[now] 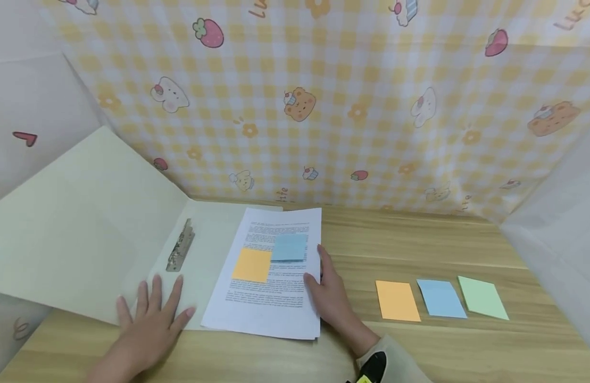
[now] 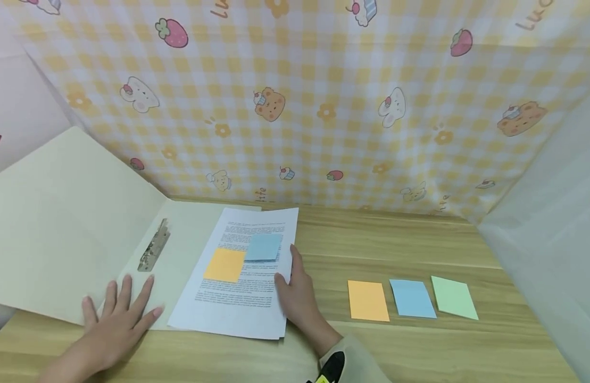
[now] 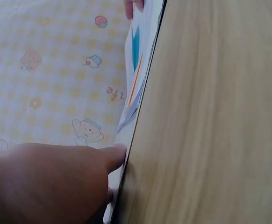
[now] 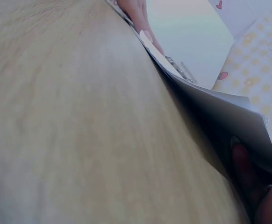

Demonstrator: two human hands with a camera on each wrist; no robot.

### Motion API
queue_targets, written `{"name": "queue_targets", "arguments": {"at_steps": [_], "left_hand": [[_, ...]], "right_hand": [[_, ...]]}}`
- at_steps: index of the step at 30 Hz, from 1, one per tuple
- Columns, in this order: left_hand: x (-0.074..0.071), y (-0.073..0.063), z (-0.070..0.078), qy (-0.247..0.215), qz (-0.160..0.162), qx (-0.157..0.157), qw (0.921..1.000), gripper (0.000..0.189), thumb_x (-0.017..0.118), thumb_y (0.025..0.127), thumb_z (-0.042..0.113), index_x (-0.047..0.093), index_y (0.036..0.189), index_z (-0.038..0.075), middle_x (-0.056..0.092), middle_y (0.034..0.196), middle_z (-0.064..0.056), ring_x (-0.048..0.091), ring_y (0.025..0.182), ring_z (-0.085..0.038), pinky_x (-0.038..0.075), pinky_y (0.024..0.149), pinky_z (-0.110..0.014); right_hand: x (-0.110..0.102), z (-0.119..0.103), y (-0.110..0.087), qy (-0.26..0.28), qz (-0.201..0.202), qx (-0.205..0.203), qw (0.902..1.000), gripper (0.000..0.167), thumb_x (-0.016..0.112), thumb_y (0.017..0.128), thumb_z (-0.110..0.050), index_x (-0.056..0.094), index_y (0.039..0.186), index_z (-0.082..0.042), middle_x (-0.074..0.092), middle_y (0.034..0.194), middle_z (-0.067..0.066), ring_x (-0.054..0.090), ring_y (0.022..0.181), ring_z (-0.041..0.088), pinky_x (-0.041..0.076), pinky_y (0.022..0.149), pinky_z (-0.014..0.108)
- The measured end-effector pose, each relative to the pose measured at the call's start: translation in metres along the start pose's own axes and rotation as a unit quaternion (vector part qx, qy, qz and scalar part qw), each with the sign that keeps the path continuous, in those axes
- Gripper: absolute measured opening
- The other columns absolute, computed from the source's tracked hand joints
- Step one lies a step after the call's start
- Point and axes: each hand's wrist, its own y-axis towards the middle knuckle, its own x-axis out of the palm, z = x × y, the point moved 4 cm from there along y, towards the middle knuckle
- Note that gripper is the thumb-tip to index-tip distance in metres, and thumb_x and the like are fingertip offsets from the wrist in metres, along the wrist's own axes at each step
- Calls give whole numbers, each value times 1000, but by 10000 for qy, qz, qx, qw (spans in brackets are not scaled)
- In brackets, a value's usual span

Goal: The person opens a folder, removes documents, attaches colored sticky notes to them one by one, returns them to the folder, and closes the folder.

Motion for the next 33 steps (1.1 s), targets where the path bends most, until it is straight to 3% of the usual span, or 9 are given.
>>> {"name": "queue_targets", "arguments": {"at_steps": [5,8,16,19,23,25,29,33], "left_hand": [[3,0,10,-106,-111,30,9999,77,34,107,53,13,162,4,-11,159,-42,-16,143,-66,-34,98,-76],[7,1,12,-89,-62,85,9999,75,31,108,54,7,163,9,-12,161,-40,-20,145,-63,-39,97,-69],[10,0,28,-260,-61,174,9995,70,38,108,43,15,161,4,-10,161,-40,-16,146,-64,-37,99,-71],[12,1,33,-340,-16,205,9992,69,39,108,40,15,161,3,-10,161,-41,-16,146,-64,-39,99,-69],[14,2,39,-430,53,208,9988,67,37,109,39,15,161,3,-10,161,-40,-17,146,-62,-38,101,-70],[14,2,42,-445,108,204,9987,67,36,109,39,15,161,4,-10,161,-40,-17,147,-62,-37,102,-70],[13,2,46,-410,177,158,9989,65,34,110,39,16,161,4,-8,161,-40,-15,147,-62,-35,102,-71],[14,3,50,-399,171,82,9990,65,32,110,41,14,162,5,-9,162,-38,-16,147,-62,-33,103,-73]], "right_hand": [[2,0,1,66,49,-72,9999,72,53,102,-13,16,163,-17,42,160,12,57,133,26,42,114,53],[3,0,1,9,52,-126,9999,73,53,101,-12,16,163,-18,38,163,9,48,143,27,37,119,54],[1,-5,2,-589,79,-456,9972,74,62,97,-12,26,161,-17,44,160,8,49,142,30,39,117,55],[-3,-8,2,-1444,217,-818,9859,70,69,93,-17,38,155,-12,49,154,13,54,137,33,47,109,54],[-8,-10,2,-2674,448,-1084,9564,65,76,88,-28,52,146,-13,55,143,20,62,120,36,54,92,52],[-10,-9,2,-2980,465,-1092,9472,64,78,87,-33,56,143,-13,51,147,23,58,123,38,52,95,53],[-11,-5,3,-3078,373,-1171,9435,64,78,87,-33,57,142,-9,34,160,28,44,137,47,40,108,60],[-11,-1,3,-2979,222,-1118,9478,71,77,88,-33,49,148,-5,17,165,31,31,147,53,33,115,64]]}}
